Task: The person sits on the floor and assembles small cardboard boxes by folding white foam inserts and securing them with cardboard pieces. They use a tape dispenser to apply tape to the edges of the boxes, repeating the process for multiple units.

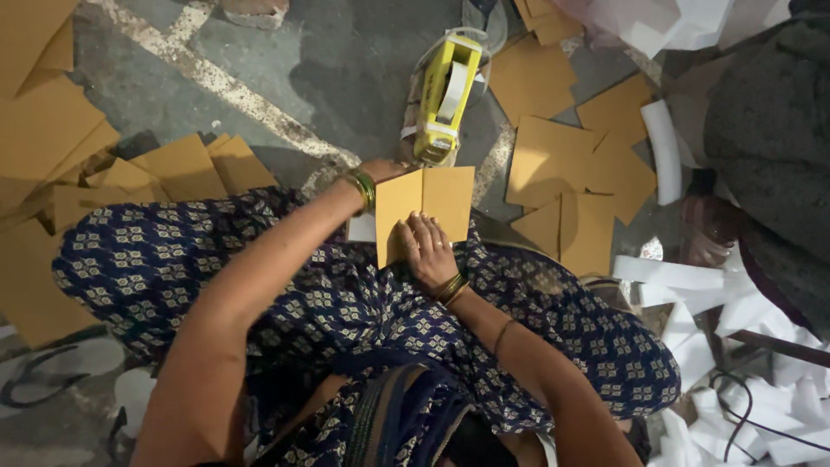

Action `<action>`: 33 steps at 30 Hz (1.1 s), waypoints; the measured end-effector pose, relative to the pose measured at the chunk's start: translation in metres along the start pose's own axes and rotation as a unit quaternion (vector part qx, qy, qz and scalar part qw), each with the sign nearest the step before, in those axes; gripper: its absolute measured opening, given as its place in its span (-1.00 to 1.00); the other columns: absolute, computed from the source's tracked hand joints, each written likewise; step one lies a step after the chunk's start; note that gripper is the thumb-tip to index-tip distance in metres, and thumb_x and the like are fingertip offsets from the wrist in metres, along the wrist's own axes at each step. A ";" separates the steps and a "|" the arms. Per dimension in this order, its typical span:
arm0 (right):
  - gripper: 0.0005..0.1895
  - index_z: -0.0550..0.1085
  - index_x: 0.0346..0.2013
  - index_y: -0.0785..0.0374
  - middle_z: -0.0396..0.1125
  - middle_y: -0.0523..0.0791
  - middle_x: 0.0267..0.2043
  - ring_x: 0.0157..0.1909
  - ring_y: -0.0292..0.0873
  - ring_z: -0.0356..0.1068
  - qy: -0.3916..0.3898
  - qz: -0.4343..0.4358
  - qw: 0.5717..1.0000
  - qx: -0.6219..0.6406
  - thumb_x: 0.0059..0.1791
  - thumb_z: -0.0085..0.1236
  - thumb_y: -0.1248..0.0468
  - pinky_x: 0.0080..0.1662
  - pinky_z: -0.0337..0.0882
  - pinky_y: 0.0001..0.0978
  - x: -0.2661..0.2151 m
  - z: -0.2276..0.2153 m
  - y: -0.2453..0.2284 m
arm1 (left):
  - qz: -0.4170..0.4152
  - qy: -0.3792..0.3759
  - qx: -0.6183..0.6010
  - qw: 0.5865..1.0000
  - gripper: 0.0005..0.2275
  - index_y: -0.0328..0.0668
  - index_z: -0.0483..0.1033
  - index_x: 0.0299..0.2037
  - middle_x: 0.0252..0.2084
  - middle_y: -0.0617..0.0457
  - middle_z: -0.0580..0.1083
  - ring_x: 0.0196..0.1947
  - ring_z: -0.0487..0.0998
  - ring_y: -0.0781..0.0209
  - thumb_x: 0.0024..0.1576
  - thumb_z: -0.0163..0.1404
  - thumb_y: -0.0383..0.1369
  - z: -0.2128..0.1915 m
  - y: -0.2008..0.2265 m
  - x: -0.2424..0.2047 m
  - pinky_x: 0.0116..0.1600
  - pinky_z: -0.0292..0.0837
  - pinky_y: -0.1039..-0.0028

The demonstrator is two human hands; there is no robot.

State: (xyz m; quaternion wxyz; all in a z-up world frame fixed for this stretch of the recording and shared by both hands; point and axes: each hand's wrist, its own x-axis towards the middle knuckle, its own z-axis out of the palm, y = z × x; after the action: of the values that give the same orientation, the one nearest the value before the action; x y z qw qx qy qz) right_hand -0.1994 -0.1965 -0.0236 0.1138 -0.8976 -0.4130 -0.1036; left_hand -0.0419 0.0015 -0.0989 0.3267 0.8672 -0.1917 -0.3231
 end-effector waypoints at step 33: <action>-0.16 0.17 0.32 0.27 -0.17 0.22 0.45 0.51 0.24 -0.29 -0.349 0.233 0.906 0.052 -0.12 0.16 -0.08 0.41 -0.28 0.21 0.054 0.008 -0.034 | -0.023 0.046 0.209 0.977 -0.40 0.49 0.28 0.33 -0.04 -0.08 0.58 -0.06 0.62 -0.07 0.04 0.11 0.12 -0.021 0.065 -0.063 -0.01 0.54 0.13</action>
State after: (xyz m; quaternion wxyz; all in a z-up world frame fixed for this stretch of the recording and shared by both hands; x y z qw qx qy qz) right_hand -0.1904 -0.1342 -0.0117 0.0301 -0.9399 -0.2104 0.2673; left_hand -0.0801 -0.0012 -0.0148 0.1392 0.9346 -0.2193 -0.2429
